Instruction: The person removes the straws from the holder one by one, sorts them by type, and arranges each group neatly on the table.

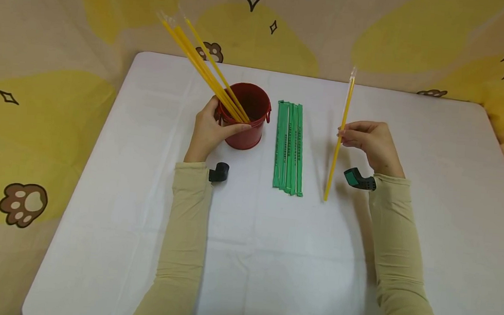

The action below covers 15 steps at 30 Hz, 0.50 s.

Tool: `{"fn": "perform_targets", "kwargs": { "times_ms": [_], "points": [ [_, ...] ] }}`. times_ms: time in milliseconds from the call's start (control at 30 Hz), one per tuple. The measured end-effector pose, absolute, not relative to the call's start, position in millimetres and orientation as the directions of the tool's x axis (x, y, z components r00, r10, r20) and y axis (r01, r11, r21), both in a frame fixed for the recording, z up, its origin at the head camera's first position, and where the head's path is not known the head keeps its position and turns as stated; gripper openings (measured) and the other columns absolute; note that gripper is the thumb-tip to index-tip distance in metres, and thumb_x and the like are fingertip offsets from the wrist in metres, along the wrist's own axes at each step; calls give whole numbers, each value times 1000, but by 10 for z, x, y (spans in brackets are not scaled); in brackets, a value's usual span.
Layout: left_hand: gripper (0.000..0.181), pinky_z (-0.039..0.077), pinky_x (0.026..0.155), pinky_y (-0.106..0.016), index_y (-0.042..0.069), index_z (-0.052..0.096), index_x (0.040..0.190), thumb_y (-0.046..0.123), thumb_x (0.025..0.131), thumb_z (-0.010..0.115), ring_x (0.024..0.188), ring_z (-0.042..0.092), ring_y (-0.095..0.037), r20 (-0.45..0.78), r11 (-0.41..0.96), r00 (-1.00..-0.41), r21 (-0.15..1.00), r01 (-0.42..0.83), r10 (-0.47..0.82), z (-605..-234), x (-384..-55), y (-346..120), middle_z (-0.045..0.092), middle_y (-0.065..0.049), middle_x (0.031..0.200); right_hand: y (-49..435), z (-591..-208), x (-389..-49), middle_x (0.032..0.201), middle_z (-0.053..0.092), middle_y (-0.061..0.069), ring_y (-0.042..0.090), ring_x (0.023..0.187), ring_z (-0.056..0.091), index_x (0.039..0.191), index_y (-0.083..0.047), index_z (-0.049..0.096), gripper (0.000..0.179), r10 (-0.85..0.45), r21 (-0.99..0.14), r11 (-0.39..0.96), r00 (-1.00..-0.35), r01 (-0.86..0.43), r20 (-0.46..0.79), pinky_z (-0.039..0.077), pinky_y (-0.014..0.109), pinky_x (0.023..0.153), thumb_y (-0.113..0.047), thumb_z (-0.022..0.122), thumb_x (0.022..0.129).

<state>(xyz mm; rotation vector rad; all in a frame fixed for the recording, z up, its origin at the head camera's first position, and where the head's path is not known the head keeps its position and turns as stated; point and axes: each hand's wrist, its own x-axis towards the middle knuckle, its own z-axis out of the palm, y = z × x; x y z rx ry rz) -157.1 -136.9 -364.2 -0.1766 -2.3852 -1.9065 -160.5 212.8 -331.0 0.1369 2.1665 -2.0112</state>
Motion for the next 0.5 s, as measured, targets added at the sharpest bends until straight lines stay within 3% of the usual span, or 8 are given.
{"fn": "perform_targets", "kwargs": {
  "times_ms": [500],
  "points": [
    [74,45,96,-28,7,47,132,21,70,85,110,50,-17,168,208,-985,963,171,34,-3659,-1568,-1360,56,-5,124,2166,-3616,-1709,77,70,5,15,65,67,82,-2,74,5,-55,-964,131,-969,232,-241,57,25,66,2,71,81]
  ]
}}
